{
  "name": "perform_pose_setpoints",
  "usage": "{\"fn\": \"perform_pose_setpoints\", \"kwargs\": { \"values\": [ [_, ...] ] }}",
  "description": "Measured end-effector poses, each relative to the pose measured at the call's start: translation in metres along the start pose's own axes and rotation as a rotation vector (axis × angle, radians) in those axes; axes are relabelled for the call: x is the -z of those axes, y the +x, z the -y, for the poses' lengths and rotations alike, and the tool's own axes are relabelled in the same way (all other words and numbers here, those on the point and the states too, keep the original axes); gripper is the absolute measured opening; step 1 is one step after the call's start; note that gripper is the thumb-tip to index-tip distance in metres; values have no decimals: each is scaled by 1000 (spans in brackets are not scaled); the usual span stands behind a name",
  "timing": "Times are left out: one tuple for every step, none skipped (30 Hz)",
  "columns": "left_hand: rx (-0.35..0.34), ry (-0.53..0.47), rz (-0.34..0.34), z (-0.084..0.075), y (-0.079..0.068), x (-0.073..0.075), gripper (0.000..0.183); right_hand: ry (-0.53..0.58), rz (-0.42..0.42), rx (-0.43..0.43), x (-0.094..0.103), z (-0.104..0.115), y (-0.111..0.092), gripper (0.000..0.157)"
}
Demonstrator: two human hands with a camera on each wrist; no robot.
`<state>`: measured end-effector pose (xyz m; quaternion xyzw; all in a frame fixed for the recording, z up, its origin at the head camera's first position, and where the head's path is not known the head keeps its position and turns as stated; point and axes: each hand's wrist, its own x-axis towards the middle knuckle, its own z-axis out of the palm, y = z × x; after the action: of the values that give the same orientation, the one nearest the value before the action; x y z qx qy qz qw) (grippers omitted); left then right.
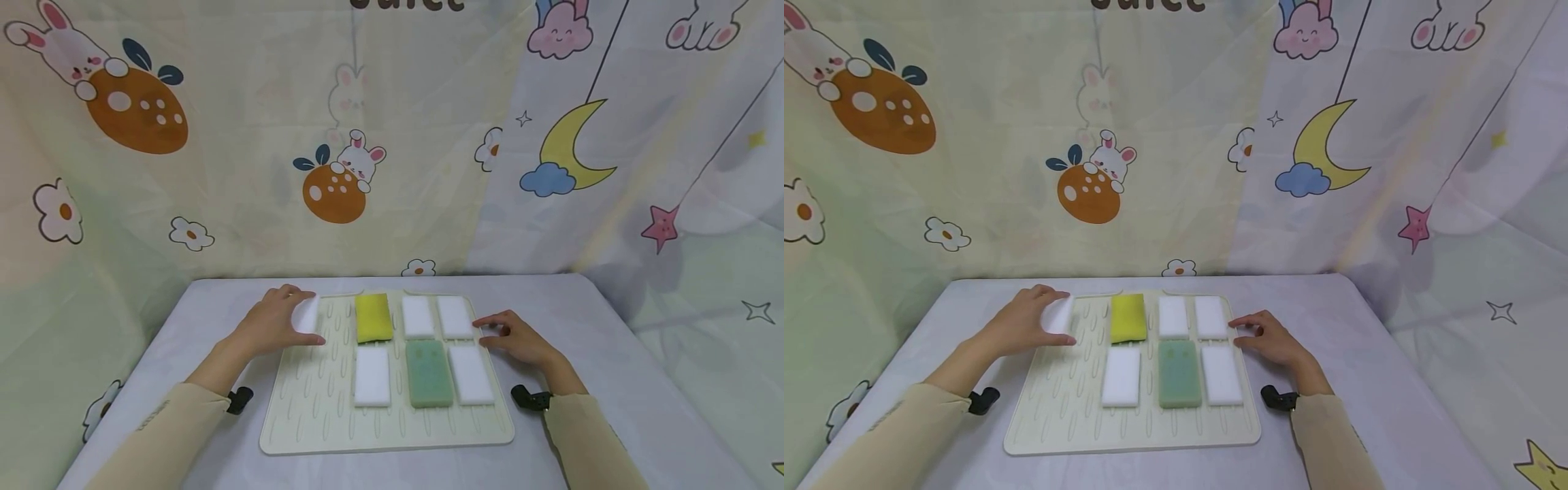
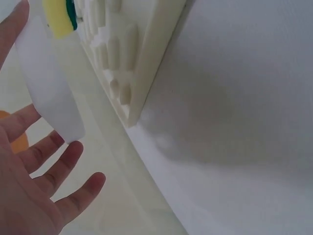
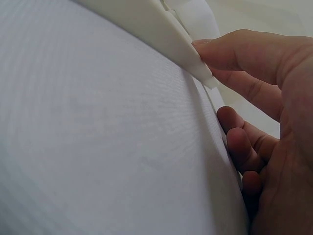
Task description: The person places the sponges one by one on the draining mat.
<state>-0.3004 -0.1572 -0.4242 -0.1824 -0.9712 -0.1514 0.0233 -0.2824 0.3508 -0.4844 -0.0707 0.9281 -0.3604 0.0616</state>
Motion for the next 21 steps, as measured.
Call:
{"fn": "perform_pose_setpoints", "kwargs": {
  "values": [
    [-1,3,3,-1,1,-2,102,0,0,1,0,0,0,40],
    [1,5,7,-1,2,-3,102,1,0,2,0,0,0,40],
    [2,9,12,-2,4,-5,102,1,0,2,0,0,0,40],
    [6,9,19,-2,5,-7,103,3,0,2,0,0,0,40],
    [12,12,26,-2,6,-8,103,4,-1,1,0,0,0,40],
    [18,15,34,-2,8,-10,104,4,-1,0,0,1,0,40],
    [22,18,40,-2,9,-12,104,6,0,0,0,1,-1,40],
    [26,21,46,-3,11,-14,105,8,1,0,1,2,-1,40],
    [29,21,52,-3,12,-16,105,9,2,2,1,2,-1,40],
    [31,21,57,-4,13,-17,106,9,3,4,1,2,-1,40],
    [28,23,59,-5,14,-19,106,9,2,7,1,2,-1,40],
    [25,25,62,-6,15,-20,106,9,3,8,1,3,-1,40],
    [20,27,64,-7,16,-21,106,8,3,10,2,2,-1,40],
    [17,28,68,-8,17,-23,106,6,4,11,2,2,-1,40],
    [12,29,70,-9,17,-24,106,5,4,12,2,2,-1,40],
    [7,33,73,-10,18,-25,106,6,5,13,2,2,-1,40],
    [3,35,75,-11,18,-25,106,7,4,12,2,1,-1,40],
    [0,37,77,-11,18,-26,106,9,5,11,2,1,0,40],
    [-4,39,79,-12,19,-27,106,11,6,10,1,1,0,40],
    [-5,39,82,-13,18,-27,105,14,6,10,1,0,0,40],
    [-10,40,82,-14,19,-28,105,17,6,11,1,0,0,40]
  ]
}}
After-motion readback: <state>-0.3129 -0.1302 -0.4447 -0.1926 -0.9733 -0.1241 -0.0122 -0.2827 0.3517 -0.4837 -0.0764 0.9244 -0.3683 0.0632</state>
